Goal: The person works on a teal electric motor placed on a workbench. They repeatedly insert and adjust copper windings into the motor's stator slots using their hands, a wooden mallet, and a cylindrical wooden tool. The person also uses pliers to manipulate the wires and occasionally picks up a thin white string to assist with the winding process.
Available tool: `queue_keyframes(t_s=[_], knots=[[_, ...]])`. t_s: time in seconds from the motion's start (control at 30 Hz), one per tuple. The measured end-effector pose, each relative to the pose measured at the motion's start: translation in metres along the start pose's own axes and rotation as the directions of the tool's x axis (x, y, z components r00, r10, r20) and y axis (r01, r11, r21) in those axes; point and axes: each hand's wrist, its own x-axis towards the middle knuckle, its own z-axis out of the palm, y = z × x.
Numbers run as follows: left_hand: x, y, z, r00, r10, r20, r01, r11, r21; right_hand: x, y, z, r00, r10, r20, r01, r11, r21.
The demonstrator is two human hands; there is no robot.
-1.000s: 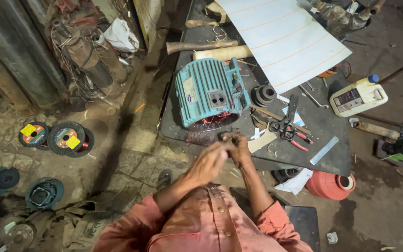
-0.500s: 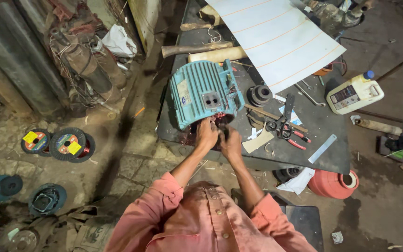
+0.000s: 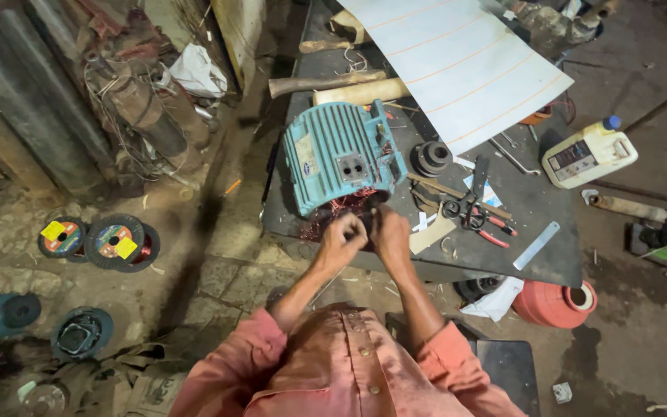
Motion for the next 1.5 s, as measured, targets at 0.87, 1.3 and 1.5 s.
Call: queue_keyframes(t_s=[0.87,1.3,1.5], knots=[[0.04,-0.046,0.018,0.962,0.061,-0.267,0.026,0.951,0.308,-0.005,0.016,0.038,0.969,0.242,0.039,-0.245,0.962,0.123],[-0.015,0.011,-0.015,0.975,0.217,-0.043,-0.206,0.962,0.178,-0.013,-0.018,-0.005,0.966,-0.23,-0.122,0.224,0.973,-0.057],[-0.046,0.02,-0.027,0.888,0.306,0.342,-0.428,0.822,0.376,-0.008,-0.024,-0.015,0.886,-0.408,0.219,0.45,0.871,-0.197]])
